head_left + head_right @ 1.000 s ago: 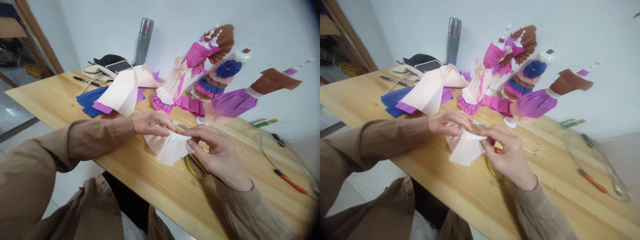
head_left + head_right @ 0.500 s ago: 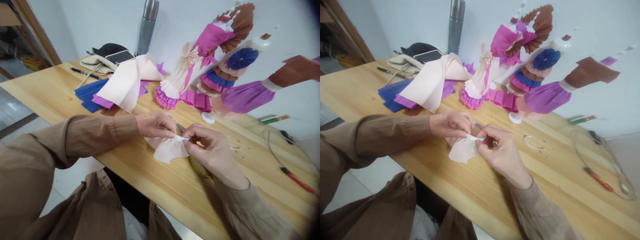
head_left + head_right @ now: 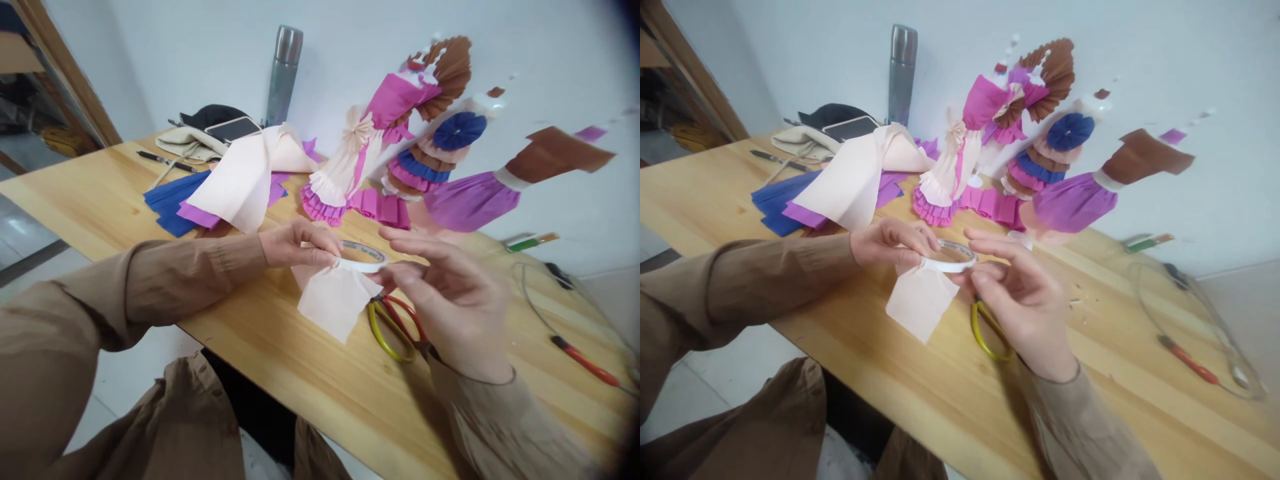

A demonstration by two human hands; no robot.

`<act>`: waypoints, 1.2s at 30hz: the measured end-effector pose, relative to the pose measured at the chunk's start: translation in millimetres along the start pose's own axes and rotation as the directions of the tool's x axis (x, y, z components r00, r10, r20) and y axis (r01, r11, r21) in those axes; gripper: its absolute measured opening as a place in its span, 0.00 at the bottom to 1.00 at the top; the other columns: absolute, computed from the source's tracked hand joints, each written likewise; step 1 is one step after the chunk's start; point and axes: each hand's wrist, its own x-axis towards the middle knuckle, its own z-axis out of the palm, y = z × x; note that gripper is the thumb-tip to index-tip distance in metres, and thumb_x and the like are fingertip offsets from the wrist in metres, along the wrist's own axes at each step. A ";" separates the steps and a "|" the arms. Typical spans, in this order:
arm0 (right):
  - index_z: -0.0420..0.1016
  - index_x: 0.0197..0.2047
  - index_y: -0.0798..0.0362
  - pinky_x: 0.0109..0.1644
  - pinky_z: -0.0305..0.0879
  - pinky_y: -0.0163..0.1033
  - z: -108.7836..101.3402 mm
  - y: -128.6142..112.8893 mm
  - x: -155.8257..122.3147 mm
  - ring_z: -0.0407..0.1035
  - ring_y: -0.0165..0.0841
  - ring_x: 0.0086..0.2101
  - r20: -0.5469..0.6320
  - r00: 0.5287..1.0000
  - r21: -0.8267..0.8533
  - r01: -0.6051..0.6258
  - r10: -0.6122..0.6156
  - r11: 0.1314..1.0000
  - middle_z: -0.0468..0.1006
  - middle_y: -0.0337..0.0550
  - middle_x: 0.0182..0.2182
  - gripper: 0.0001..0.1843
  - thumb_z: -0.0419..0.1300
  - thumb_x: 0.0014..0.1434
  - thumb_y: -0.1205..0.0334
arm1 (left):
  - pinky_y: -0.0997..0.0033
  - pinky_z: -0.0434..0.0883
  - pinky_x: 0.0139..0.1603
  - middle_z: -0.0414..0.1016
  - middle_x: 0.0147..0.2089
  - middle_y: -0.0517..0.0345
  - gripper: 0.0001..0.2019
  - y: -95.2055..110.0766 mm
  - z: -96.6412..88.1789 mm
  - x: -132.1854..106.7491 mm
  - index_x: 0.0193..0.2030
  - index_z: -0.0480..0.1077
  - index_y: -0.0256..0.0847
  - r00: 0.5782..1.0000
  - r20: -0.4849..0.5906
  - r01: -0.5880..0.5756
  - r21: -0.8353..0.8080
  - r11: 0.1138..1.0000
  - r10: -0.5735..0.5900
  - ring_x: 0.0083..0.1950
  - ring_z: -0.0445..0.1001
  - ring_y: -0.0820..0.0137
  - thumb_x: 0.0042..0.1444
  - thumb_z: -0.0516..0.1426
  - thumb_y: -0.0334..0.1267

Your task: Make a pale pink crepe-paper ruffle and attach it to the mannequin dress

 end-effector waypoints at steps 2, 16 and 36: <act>0.77 0.50 0.44 0.40 0.77 0.45 -0.5 0.9 -1.2 0.78 0.36 0.37 0.042 0.989 -0.240 0.146 -0.140 0.960 0.75 0.45 0.57 0.19 0.64 0.56 0.69 | 0.63 0.71 0.54 0.80 0.31 0.50 0.16 -1.7 1.4 -0.4 0.30 0.79 0.38 0.999 -0.034 -0.022 0.008 1.000 0.022 0.45 0.76 0.66 0.55 0.62 0.50; 0.74 0.31 0.50 0.29 0.65 0.38 20.5 -10.2 -8.4 0.68 0.31 0.26 -0.070 0.974 -0.232 -0.227 0.217 0.946 0.76 0.40 0.26 0.08 0.64 0.56 0.55 | 0.62 0.70 0.52 0.78 0.28 0.51 0.23 11.3 11.3 0.9 0.26 0.74 0.36 0.984 -0.077 -0.136 0.259 0.956 0.161 0.35 0.73 0.71 0.63 0.52 0.52; 0.77 0.35 0.48 0.33 0.67 0.41 32.2 -11.8 -19.6 0.72 0.34 0.31 -0.067 0.993 -0.357 -0.113 0.095 0.927 0.79 0.42 0.30 0.03 0.61 0.60 0.62 | 0.61 0.69 0.51 0.76 0.28 0.54 0.18 12.3 24.3 -3.4 0.26 0.72 0.40 0.969 -0.115 -0.138 0.489 0.861 0.221 0.39 0.72 0.67 0.64 0.52 0.46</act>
